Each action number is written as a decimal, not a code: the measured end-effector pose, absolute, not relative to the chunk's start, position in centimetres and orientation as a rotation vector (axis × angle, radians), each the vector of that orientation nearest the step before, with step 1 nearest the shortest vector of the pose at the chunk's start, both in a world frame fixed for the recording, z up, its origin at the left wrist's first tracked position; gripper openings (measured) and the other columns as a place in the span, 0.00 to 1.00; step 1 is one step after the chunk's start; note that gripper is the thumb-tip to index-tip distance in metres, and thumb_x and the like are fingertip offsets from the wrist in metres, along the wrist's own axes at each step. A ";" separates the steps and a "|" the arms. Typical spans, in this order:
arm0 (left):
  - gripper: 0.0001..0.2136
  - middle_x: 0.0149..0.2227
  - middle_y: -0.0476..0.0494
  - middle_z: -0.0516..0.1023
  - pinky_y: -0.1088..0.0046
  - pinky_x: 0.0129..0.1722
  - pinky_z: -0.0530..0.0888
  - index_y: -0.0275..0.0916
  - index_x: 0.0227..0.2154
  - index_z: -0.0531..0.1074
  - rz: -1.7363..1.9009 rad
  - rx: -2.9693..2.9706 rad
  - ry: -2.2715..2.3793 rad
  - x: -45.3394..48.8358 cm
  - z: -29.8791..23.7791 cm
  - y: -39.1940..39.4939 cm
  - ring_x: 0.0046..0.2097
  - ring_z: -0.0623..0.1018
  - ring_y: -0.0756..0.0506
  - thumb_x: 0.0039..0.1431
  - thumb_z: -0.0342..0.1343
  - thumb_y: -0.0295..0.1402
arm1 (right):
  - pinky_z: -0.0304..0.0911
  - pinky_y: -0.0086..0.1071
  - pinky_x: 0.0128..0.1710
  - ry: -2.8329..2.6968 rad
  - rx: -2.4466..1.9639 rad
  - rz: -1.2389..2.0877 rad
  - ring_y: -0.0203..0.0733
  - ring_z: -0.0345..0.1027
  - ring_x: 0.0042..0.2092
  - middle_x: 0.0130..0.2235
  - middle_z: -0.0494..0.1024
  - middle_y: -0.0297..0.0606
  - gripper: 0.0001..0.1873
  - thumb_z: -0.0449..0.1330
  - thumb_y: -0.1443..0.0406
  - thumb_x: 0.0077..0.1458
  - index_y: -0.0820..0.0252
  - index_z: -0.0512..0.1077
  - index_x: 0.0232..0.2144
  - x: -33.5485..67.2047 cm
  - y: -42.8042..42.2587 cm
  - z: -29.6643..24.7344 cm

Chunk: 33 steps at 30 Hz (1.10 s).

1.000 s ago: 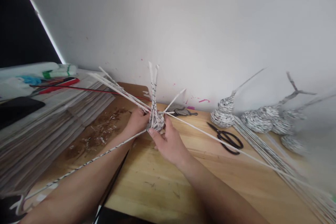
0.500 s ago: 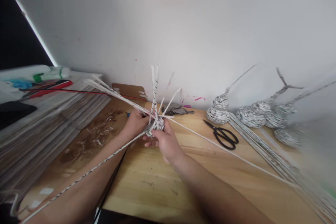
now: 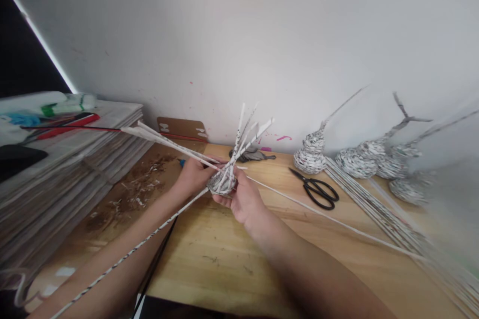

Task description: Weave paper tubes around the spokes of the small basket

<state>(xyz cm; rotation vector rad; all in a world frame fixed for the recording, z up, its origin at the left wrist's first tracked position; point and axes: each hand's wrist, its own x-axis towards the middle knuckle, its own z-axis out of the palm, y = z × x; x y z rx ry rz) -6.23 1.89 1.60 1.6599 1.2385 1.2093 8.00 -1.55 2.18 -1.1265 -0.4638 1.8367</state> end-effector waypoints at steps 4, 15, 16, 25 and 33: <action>0.09 0.34 0.43 0.85 0.70 0.36 0.77 0.36 0.36 0.82 1.156 1.667 1.343 -6.6 1.7 2.0 0.36 0.82 0.42 0.54 0.60 0.32 | 0.72 0.29 0.20 -0.519 -1.158 1.782 0.35 0.71 0.25 0.29 0.78 0.34 0.12 0.53 0.59 0.65 0.59 0.73 0.38 7.6 -1.8 1.8; 0.08 0.30 0.41 0.83 0.71 0.30 0.75 0.35 0.29 0.80 1.103 1.632 1.286 -6.8 0.3 2.7 0.30 0.80 0.44 0.50 0.63 0.35 | 0.69 0.26 0.18 -0.633 -1.202 1.630 0.36 0.72 0.25 0.30 0.78 0.33 0.10 0.58 0.61 0.61 0.57 0.72 0.44 7.1 -2.2 0.9; 0.08 0.30 0.41 0.83 0.71 0.31 0.74 0.35 0.29 0.80 1.084 1.656 1.300 -6.8 0.5 2.7 0.30 0.79 0.44 0.50 0.62 0.35 | 0.68 0.26 0.18 -0.635 -1.201 1.622 0.35 0.71 0.24 0.30 0.78 0.33 0.10 0.58 0.61 0.61 0.56 0.72 0.44 7.0 -2.2 0.9; 0.11 0.26 0.43 0.81 0.72 0.30 0.70 0.34 0.27 0.80 0.948 1.816 1.379 -7.5 1.3 2.7 0.29 0.76 0.45 0.52 0.60 0.38 | 0.66 0.25 0.16 -0.641 -1.248 1.608 0.34 0.68 0.22 0.26 0.77 0.31 0.07 0.60 0.61 0.58 0.58 0.73 0.38 7.1 -1.9 0.4; 0.14 0.25 0.45 0.79 0.75 0.26 0.67 0.33 0.27 0.80 1.050 1.679 1.295 -7.2 1.2 2.4 0.28 0.74 0.48 0.51 0.62 0.42 | 0.65 0.25 0.14 -0.703 -1.203 1.599 0.35 0.68 0.22 0.26 0.78 0.32 0.07 0.62 0.63 0.55 0.59 0.72 0.36 7.8 -1.2 0.4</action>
